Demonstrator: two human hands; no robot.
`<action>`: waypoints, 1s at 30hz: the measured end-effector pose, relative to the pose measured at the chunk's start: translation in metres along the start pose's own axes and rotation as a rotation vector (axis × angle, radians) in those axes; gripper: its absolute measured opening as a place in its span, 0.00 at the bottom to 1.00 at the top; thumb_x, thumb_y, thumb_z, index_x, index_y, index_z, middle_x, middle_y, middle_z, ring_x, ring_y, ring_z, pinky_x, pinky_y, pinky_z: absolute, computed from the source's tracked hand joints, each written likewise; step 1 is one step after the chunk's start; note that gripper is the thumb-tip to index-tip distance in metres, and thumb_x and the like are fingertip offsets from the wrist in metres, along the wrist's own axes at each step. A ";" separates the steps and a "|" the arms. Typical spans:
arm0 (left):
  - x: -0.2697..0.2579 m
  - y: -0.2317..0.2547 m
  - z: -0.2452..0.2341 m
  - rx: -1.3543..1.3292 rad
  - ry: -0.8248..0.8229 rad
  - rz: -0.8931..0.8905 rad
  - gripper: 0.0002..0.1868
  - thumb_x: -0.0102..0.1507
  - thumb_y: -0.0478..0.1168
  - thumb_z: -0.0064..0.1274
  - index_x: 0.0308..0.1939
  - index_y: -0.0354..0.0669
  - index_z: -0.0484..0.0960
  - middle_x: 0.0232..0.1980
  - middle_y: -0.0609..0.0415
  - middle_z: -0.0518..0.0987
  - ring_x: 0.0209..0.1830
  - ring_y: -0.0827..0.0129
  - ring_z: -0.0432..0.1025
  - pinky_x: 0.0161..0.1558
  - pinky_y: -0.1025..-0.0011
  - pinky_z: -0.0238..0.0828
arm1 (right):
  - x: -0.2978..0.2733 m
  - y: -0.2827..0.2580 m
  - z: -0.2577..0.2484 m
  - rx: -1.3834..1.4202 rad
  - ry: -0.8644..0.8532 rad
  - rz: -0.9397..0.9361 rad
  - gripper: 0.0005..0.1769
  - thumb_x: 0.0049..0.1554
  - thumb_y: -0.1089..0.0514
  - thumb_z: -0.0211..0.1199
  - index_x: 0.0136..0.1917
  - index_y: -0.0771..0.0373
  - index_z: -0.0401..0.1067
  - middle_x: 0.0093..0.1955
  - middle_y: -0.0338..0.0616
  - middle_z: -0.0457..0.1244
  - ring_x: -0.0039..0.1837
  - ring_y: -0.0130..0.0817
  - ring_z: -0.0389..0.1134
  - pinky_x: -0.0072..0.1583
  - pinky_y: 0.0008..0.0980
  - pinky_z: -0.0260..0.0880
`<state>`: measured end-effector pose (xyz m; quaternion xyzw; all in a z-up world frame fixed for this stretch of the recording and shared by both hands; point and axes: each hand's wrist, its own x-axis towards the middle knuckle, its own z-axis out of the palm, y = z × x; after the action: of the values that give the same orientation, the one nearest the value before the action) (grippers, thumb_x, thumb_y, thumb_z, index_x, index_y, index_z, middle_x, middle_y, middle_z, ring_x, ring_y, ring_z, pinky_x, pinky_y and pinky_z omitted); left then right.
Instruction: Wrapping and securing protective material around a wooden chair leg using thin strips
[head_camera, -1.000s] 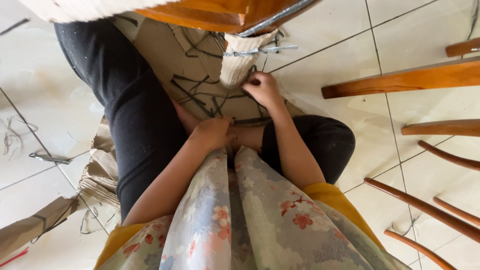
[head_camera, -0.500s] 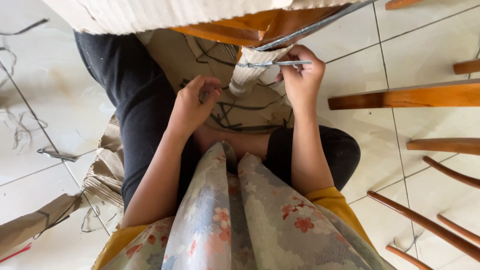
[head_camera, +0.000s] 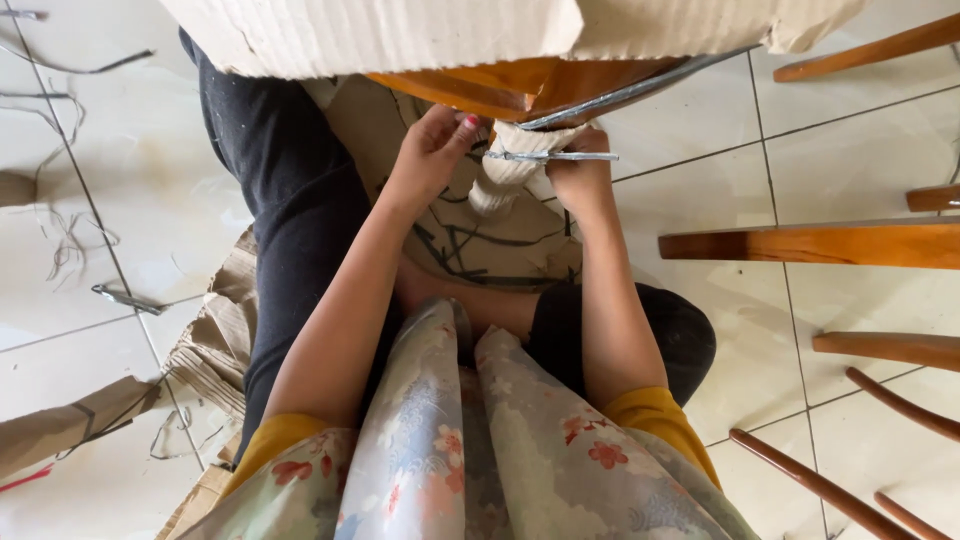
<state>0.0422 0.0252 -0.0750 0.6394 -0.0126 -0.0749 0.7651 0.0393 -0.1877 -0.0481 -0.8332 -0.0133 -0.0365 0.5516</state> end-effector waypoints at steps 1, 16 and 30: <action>-0.004 0.007 -0.003 0.000 0.001 -0.008 0.12 0.72 0.47 0.54 0.56 0.47 0.82 0.48 0.57 0.83 0.47 0.71 0.75 0.55 0.64 0.73 | -0.003 0.002 0.001 0.001 -0.003 0.007 0.12 0.45 0.77 0.49 0.31 0.66 0.71 0.25 0.39 0.53 0.33 0.28 0.55 0.36 0.32 0.53; -0.035 0.036 -0.017 0.507 -0.063 0.207 0.07 0.69 0.32 0.56 0.49 0.38 0.87 0.37 0.40 0.81 0.35 0.47 0.81 0.36 0.61 0.81 | -0.019 -0.010 0.012 -0.073 0.085 -0.205 0.15 0.52 0.76 0.57 0.48 0.67 0.79 0.36 0.49 0.70 0.47 0.46 0.75 0.45 0.49 0.74; -0.068 0.069 -0.015 0.948 -0.157 0.874 0.12 0.74 0.47 0.50 0.41 0.48 0.83 0.53 0.54 0.78 0.52 0.56 0.74 0.54 0.61 0.67 | -0.069 -0.091 -0.009 -0.317 0.076 -0.201 0.07 0.60 0.70 0.70 0.52 0.63 0.79 0.42 0.48 0.73 0.49 0.47 0.76 0.52 0.43 0.77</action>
<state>-0.0167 0.0605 -0.0049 0.8364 -0.3589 0.2105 0.3569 -0.0354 -0.1589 0.0334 -0.9021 -0.0694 -0.1246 0.4072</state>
